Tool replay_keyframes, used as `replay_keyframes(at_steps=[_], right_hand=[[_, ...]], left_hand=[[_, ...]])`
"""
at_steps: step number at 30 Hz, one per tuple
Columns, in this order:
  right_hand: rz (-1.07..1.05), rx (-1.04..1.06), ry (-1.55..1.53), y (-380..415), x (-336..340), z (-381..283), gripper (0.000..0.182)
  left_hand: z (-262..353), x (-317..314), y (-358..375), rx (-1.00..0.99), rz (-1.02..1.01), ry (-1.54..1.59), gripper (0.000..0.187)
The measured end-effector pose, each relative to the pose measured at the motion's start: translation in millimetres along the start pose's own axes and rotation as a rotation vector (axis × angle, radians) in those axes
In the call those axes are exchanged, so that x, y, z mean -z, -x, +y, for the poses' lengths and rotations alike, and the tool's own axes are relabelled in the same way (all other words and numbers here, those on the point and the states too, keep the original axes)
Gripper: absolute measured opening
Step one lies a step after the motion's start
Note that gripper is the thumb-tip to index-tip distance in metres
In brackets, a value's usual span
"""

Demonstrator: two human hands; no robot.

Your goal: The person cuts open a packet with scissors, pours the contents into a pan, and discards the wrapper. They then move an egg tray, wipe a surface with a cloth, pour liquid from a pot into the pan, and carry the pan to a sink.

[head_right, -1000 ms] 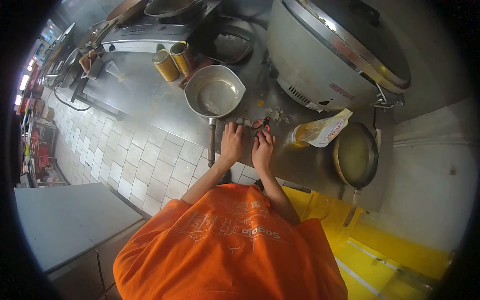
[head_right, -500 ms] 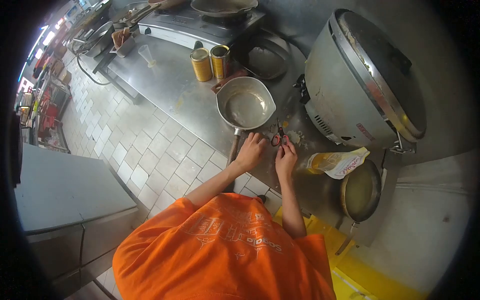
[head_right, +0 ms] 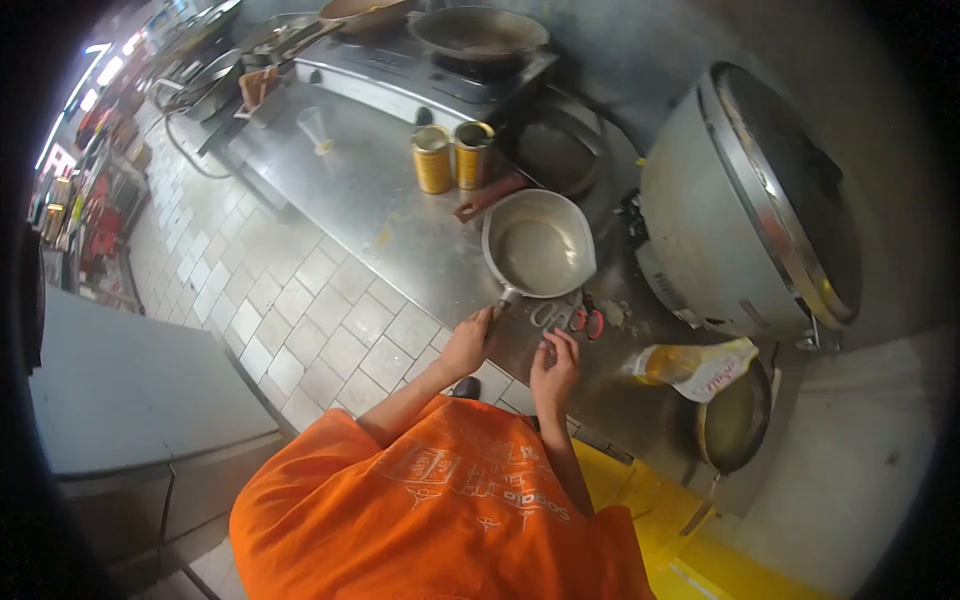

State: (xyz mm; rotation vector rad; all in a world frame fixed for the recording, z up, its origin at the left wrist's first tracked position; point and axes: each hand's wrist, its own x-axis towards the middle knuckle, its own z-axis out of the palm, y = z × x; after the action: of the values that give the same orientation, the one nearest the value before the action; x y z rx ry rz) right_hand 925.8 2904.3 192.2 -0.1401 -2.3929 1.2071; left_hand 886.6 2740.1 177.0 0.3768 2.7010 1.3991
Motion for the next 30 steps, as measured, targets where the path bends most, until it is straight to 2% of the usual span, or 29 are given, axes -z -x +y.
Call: replay_keyframes(at_steps=[4, 6, 7, 9, 13, 15, 16, 18, 19, 20, 21, 23, 24, 25, 27, 28, 30], right_hand=[[-0.027, -0.028, 0.043, 2, -6, 1, 0.016], [-0.044, -0.053, 0.008, 1, -8, -10, 0.015], [-0.041, -0.09, -0.011, 2, -8, -12, 0.015], [-0.056, -0.051, 0.043, 5, -12, -5, 0.014], [-0.047, -0.045, 0.071, 6, -14, -7, 0.013], [-0.021, -0.031, 0.061, 4, -10, -7, 0.012], [-0.038, -0.017, 0.066, 5, -6, -4, 0.011], [-0.069, -0.005, 0.057, 7, 1, -1, 0.01], [-0.132, -0.166, -0.015, 6, 8, -1, 0.011], [-0.201, -0.323, -0.095, 3, 10, 1, 0.013], [-0.221, -0.322, -0.123, 2, 9, 6, 0.013], [-0.181, -0.213, -0.126, 1, 10, 18, 0.017], [-0.086, -0.045, -0.147, -1, 5, 23, 0.018], [-0.089, -0.036, -0.149, -6, 8, 17, 0.018], [-0.168, -0.218, -0.018, -14, 16, 1, 0.027], [-0.118, -0.157, -0.028, -17, 12, 2, 0.034], [-0.068, -0.14, -0.016, -21, 3, 1, 0.033]], left_hand=[[-20, 20, -26, -0.04, -0.045, -0.036, 0.044], [-23, 30, -34, -0.093, -0.059, -0.076, 0.032], [-24, 35, -39, -0.083, -0.053, -0.078, 0.032], [-25, 41, -48, -0.074, -0.178, -0.115, 0.042], [-25, 39, -60, -0.111, -0.196, -0.1, 0.042], [-27, 36, -60, -0.246, -0.026, -0.093, 0.042], [-20, 43, -59, -0.247, -0.033, -0.089, 0.042], [-10, 62, -53, -0.234, 0.115, -0.153, 0.041], [-13, 67, -50, -0.216, 0.124, -0.165, 0.041], [-17, 76, -49, -0.117, 0.218, -0.065, 0.039], [-22, 88, -47, -0.022, 0.308, 0.029, 0.037], [-51, 110, -53, 0.042, 0.515, 0.056, 0.031], [-66, 128, -59, 0.11, 0.595, 0.065, 0.03], [-90, 144, -68, 0.161, 0.651, 0.128, 0.028], [-133, 180, -88, 0.176, 0.817, 0.076, 0.03], [-155, 200, -99, 0.167, 0.891, 0.049, 0.032], [-192, 239, -127, 0.187, 0.951, 0.024, 0.036]])
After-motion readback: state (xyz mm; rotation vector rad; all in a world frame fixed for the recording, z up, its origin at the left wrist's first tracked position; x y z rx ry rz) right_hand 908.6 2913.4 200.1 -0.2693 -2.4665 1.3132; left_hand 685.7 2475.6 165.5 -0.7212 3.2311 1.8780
